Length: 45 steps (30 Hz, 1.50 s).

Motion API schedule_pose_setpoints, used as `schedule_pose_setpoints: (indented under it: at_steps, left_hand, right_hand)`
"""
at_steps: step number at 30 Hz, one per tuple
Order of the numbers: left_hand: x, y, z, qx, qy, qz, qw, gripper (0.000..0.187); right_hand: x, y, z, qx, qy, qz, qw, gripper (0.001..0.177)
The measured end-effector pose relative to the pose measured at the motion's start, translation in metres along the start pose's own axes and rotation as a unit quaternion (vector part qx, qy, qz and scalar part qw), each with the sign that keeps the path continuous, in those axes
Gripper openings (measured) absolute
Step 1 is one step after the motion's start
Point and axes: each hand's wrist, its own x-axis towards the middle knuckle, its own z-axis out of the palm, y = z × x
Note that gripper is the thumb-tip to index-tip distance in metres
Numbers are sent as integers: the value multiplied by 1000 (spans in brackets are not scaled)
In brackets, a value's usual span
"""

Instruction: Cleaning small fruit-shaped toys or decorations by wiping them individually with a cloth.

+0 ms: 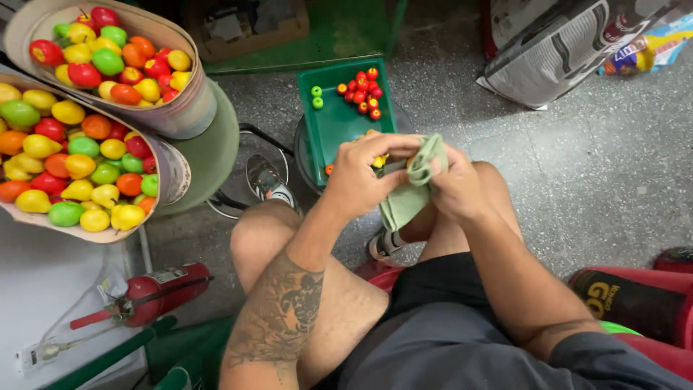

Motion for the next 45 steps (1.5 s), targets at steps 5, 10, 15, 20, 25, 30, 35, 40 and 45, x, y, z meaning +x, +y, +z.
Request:
schedule_pose_setpoints:
  at_steps: [5,10,15,20,25,30,35,40,45]
  left_hand:
    - [-28,-1,22,-1,-14,-55,998,47]
    - [-76,-10,35,21,-26,-65,997,41]
    - [-112,-8,41,21,-14,-98,995,35]
    - [-121,3,50,32,35,-97,994,37]
    - [-123,16,54,39,52,-65,996,43]
    - [-132,24,57,32,115,-55,991,43]
    - [-131,47,58,53,128,-22,990,39]
    - [-125,63,65,65,127,22,990,34]
    - [-125,63,78,110,142,59,982,33]
  right_hand:
    - [-26,38,-7,73,65,39,995,36]
    - [-77,70,-17,181,118,144,966,31]
    - [-104,152,-88,44,38,210,976,33]
    - [-103,113,-64,58,26,212,975,34]
    - [-102,119,-67,73,26,203,976,38]
    - [-105,90,-47,60,13,181,982,32]
    - [-105,43,-20,111,-20,145,983,22]
    - [-103,10,-12,158,-60,112,979,17]
    - [-110,-7,-19,106,-116,59,986,42]
